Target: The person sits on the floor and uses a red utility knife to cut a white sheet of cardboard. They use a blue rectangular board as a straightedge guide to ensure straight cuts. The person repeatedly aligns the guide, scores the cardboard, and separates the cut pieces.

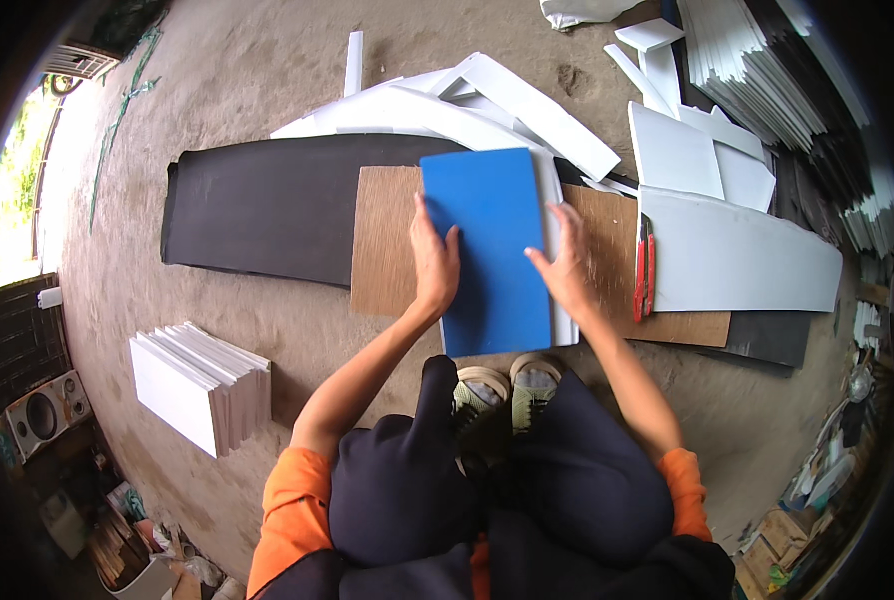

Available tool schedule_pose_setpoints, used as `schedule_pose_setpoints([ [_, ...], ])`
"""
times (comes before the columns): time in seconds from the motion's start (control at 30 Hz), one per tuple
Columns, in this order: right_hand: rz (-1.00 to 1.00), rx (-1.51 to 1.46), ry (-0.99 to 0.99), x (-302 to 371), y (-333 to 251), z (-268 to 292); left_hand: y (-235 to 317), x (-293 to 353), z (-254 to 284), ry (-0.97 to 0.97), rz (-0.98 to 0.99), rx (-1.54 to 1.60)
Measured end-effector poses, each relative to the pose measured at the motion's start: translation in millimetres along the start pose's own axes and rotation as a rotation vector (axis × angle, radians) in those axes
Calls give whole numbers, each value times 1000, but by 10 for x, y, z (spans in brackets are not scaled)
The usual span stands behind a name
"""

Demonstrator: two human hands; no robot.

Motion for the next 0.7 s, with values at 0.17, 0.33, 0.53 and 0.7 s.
schedule_pose_setpoints([
  [0.17, 10, 37, -24, 256, -138, -145, -50, 62, 213, -23, 61, -33],
  [0.33, -34, 83, 3, 395, -95, -24, 58, 171, 171, -98, 97, -30],
  [0.53, 2, 133, 39, 409, -56, 16, 72, 163, 49, -119, 71, -10],
  [0.7, -3, 161, 85, 44, 201, 33, 171, -188, -350, -145, -14, 9],
])
Point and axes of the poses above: each hand's wrist, its own x-axis away from the middle knuckle, its own z-axis out of the back of the hand, y = z × x, the point moved 8 cm from there along -x, towards the middle knuckle, and after that the axes turned 14 degrees about y, right-handed, at the moved point
